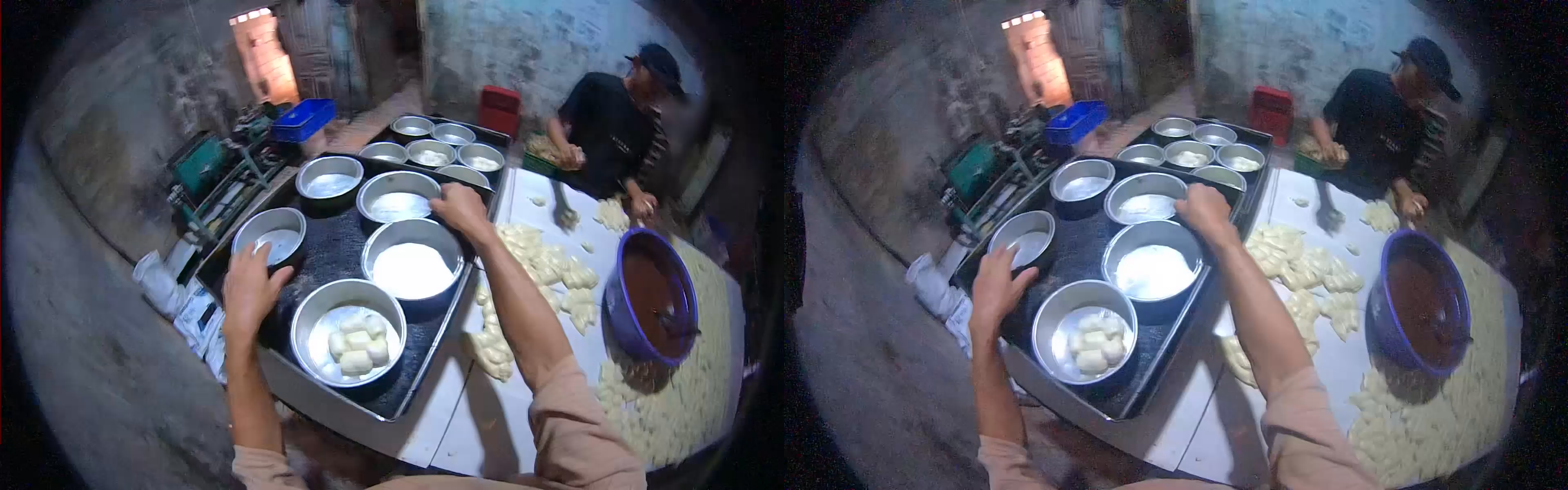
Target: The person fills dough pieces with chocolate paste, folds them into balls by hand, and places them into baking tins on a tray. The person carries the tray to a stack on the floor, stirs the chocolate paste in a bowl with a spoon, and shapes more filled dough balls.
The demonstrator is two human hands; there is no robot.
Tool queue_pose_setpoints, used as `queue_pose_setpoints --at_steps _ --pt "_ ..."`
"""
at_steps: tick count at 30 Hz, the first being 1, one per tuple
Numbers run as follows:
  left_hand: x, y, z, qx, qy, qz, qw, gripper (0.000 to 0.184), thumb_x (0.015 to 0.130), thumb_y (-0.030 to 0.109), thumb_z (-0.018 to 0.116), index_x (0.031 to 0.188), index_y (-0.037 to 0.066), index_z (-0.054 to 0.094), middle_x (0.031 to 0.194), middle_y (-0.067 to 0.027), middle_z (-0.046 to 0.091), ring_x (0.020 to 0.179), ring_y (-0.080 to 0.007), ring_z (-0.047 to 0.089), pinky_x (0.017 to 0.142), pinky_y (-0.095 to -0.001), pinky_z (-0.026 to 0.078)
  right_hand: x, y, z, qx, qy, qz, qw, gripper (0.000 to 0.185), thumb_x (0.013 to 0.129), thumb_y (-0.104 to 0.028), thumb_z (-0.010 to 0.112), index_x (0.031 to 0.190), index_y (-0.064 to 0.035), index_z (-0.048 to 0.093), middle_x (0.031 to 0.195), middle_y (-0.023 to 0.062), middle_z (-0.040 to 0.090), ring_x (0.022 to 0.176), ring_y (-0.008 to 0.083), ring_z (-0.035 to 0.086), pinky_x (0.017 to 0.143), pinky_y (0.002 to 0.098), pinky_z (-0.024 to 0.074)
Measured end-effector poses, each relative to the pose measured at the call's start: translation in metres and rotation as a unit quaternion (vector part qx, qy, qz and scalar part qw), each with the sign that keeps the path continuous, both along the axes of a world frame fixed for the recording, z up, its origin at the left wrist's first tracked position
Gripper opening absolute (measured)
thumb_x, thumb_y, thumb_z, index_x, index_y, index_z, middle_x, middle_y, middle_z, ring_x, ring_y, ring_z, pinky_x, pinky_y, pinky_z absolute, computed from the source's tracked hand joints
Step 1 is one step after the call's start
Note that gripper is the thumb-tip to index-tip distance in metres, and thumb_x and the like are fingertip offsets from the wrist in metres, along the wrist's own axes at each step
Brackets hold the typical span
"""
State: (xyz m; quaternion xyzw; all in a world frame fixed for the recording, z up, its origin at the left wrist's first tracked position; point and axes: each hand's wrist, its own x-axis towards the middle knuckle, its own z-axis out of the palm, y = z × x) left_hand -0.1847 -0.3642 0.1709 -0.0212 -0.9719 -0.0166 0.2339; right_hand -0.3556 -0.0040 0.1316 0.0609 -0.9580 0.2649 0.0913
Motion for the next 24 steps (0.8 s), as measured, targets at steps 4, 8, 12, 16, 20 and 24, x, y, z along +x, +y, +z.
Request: queue_pose_setpoints --at_steps 4,8,12,16,20,24 --pt "0.004 0.007 0.016 0.099 -0.227 0.008 0.969 0.045 0.087 0.030 0.067 0.121 0.001 0.062 0.128 -0.0231 0.058 0.118 -0.0391 0.055 0.101 -0.0461 0.042 0.021 0.001 0.007 -0.061 0.055 0.054 0.995 0.042 0.086 -0.040 0.063 0.099 -0.0001 0.070 0.095 0.0268 0.068 0.090 0.0412 0.067 0.082 0.0475 0.0508" --pt "0.017 -0.022 0.000 0.040 -0.020 -0.062 0.997 0.050 0.096 0.015 0.057 0.141 -0.002 0.044 0.147 -0.0252 0.042 0.138 -0.0389 0.037 0.114 -0.0429 0.028 0.101 0.063 0.023 -0.222 0.305 0.066 0.924 0.031 0.088 -0.026 0.067 0.107 -0.0009 0.068 0.093 0.0214 0.069 0.082 0.0347 0.068 0.073 0.0385 0.0532" --pt "0.092 0.042 0.035 0.340 0.024 -0.157 0.927 0.052 0.094 0.012 0.060 0.141 -0.002 0.046 0.136 -0.0216 0.055 0.127 -0.0271 0.052 0.106 -0.0404 0.039 0.238 0.202 -0.001 -0.271 0.376 -0.164 0.871 0.016 0.084 -0.009 0.073 0.097 -0.0005 0.071 0.092 0.0112 0.072 0.082 0.0184 0.069 0.072 0.0305 0.0537" --pt "0.150 0.142 0.032 0.412 -0.071 -0.375 0.827 0.029 0.091 0.002 0.063 0.119 -0.008 0.062 0.107 -0.0208 0.068 0.094 -0.0265 0.066 0.079 -0.0350 0.055 0.363 0.392 -0.044 -0.135 0.320 -0.547 0.762 0.044 0.088 -0.035 0.071 0.118 -0.0031 0.064 0.109 0.0161 0.067 0.098 0.0269 0.066 0.084 0.0372 0.0508" --pt "0.156 0.284 0.025 0.317 -0.400 -0.327 0.795 0.046 0.085 0.013 0.071 0.125 -0.004 0.060 0.113 -0.0191 0.069 0.102 -0.0251 0.066 0.089 -0.0363 0.050 0.418 0.552 -0.087 -0.054 0.115 -0.705 0.698 0.095 0.079 -0.067 0.066 0.137 0.0060 0.048 0.133 0.0282 0.054 0.122 0.0373 0.055 0.099 0.0444 0.0427" --pt "0.123 0.420 -0.041 0.338 -0.445 -0.362 0.746 0.043 0.082 0.026 0.078 0.115 0.000 0.066 0.106 -0.0149 0.071 0.084 -0.0195 0.071 0.069 -0.0308 0.054 0.411 0.616 -0.066 -0.333 -0.003 -0.545 0.770 0.093 0.076 -0.063 0.070 0.131 0.0094 0.053 0.120 0.0241 0.062 0.109 0.0318 0.062 0.090 0.0417 0.0478"
